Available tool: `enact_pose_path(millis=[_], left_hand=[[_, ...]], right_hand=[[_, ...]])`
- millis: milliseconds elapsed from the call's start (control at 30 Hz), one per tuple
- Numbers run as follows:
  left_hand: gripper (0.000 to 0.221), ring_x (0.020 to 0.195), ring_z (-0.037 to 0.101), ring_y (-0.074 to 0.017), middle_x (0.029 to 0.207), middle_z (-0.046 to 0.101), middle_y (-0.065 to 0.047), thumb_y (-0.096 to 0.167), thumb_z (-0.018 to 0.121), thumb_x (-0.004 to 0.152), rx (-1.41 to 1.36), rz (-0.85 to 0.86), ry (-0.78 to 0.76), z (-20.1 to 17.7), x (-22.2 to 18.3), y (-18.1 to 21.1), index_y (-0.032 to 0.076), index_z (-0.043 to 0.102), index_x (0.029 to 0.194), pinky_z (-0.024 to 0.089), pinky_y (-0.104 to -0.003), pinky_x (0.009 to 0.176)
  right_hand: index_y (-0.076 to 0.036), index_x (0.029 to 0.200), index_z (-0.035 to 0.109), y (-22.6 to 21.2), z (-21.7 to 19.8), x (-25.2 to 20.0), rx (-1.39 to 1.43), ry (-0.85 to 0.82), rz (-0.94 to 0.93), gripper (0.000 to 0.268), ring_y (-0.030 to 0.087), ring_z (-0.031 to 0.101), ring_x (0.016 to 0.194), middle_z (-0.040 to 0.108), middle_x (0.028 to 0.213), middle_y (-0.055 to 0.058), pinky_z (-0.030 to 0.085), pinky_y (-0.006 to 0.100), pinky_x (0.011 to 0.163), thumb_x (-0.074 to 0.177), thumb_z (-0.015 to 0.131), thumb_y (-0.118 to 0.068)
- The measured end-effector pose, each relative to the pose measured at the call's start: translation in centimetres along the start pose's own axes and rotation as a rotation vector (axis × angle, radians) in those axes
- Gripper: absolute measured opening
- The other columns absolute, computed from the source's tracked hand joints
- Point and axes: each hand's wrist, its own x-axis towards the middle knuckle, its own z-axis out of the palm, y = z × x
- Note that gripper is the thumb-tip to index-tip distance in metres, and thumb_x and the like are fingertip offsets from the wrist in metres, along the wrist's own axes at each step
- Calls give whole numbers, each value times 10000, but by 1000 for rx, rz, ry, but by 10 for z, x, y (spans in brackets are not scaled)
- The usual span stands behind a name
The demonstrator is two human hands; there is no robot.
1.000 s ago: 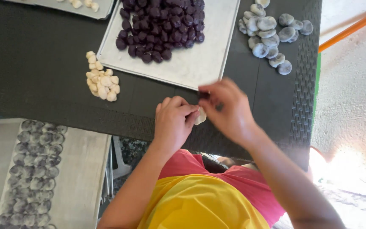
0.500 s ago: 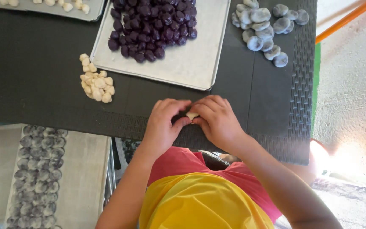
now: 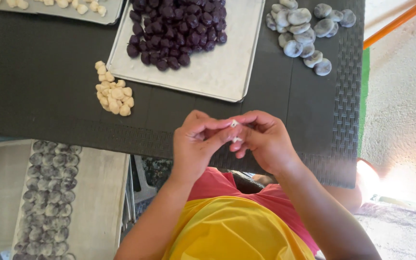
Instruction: Filling small pieces of white dough with purple dough and rolling them into balls.
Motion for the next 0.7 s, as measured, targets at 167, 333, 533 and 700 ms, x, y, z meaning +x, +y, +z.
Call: enact_pose_path(millis=[167,333,533,700], left_hand=[[352,920,794,-149,1161,752,-93,64,902,837,212,22,10,12,1,1,104,815,1175,654,-254,794],[137,900,773,-203,1054,810,-46,148,865,886,476,125,-45,-10,5,-10,126,832,1018,607,-296,788],[49,989,689,-297,1049,773,-7,207,789,938,851,334,-265,-20,7,-24,164,810,947,519,-404,855],[245,801,729,-103,862,779,124,245,902,837,750,265,-104,-20,6,-38,215,773,1042,537,-296,866]], right_hand=[[92,1118,716,5,-7,2,-179,159,80,216,269,689,449,710,776,239,573,345,340,962,745,-56],[-2,1187,768,7,-18,-6,-717,-71,-232,305,245,754,763,734,906,142,654,379,681,902,821,-99],[-23,1202,774,19,-17,-8,-1305,-39,-693,259,289,733,853,719,941,87,616,397,740,944,760,-27],[-61,1285,741,18,-22,-4,-1185,20,-613,374,212,754,872,791,921,0,632,371,769,916,803,-60]])
